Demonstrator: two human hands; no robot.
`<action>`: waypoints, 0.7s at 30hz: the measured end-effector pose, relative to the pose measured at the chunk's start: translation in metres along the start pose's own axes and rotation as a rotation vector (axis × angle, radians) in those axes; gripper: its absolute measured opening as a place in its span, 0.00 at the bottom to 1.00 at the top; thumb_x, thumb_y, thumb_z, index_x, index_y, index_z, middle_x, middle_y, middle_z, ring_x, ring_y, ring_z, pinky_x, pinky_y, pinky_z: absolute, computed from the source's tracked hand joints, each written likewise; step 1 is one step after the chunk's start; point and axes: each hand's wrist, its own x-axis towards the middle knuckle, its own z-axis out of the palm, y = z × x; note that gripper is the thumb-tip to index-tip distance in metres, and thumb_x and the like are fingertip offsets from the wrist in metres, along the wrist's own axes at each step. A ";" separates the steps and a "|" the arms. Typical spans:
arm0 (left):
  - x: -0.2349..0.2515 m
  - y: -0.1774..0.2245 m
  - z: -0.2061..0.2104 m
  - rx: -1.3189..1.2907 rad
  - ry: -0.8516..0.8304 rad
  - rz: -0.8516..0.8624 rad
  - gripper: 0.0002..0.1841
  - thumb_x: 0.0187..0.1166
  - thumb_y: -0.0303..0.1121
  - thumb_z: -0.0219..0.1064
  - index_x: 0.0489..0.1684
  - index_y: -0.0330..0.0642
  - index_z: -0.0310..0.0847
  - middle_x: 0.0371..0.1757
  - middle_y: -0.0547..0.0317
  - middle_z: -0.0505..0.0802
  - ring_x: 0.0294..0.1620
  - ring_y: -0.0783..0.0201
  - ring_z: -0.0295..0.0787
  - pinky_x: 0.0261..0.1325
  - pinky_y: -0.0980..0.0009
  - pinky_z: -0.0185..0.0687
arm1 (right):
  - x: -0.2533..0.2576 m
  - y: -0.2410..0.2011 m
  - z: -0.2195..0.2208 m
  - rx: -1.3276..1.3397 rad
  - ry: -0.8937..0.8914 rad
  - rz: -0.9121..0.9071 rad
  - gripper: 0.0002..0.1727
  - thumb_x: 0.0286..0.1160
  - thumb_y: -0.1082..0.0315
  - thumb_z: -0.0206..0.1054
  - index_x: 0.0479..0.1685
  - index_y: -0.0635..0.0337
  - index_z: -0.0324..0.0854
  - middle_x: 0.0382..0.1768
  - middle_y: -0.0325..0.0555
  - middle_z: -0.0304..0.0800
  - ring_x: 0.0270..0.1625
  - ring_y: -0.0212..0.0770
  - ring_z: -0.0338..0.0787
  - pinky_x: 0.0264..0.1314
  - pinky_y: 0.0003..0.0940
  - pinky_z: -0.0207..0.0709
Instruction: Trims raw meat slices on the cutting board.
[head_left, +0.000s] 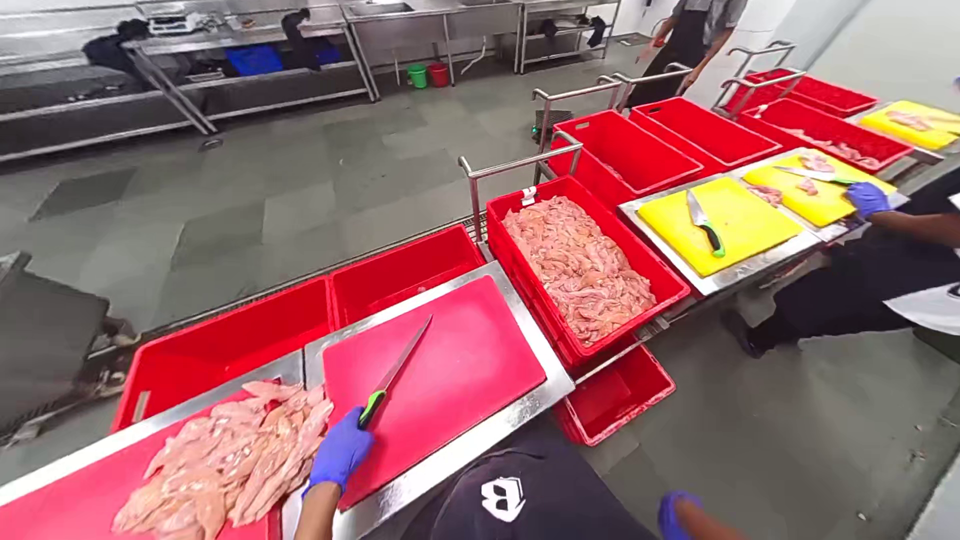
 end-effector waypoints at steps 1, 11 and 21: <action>0.005 -0.005 -0.003 -0.097 0.004 0.023 0.22 0.72 0.33 0.68 0.67 0.43 0.83 0.58 0.36 0.92 0.63 0.37 0.89 0.64 0.32 0.80 | 0.045 0.001 -0.022 -0.090 -0.029 -0.071 0.22 0.73 0.54 0.72 0.50 0.67 0.89 0.53 0.62 0.91 0.58 0.59 0.90 0.64 0.63 0.76; -0.068 -0.126 0.002 -1.935 0.198 0.251 0.13 0.91 0.32 0.46 0.52 0.40 0.77 0.31 0.63 0.90 0.27 0.70 0.88 0.31 0.75 0.87 | -0.089 -0.325 -0.271 0.134 0.663 -1.178 0.24 0.76 0.55 0.70 0.67 0.59 0.81 0.39 0.50 0.89 0.37 0.43 0.87 0.44 0.48 0.81; -0.151 -0.287 0.059 -1.783 0.612 -0.209 0.07 0.82 0.29 0.59 0.49 0.38 0.78 0.19 0.68 0.84 0.15 0.72 0.80 0.21 0.74 0.82 | -0.139 -0.693 -0.136 -0.265 0.557 -1.191 0.36 0.71 0.67 0.71 0.84 0.57 0.68 0.65 0.69 0.83 0.64 0.71 0.85 0.61 0.74 0.77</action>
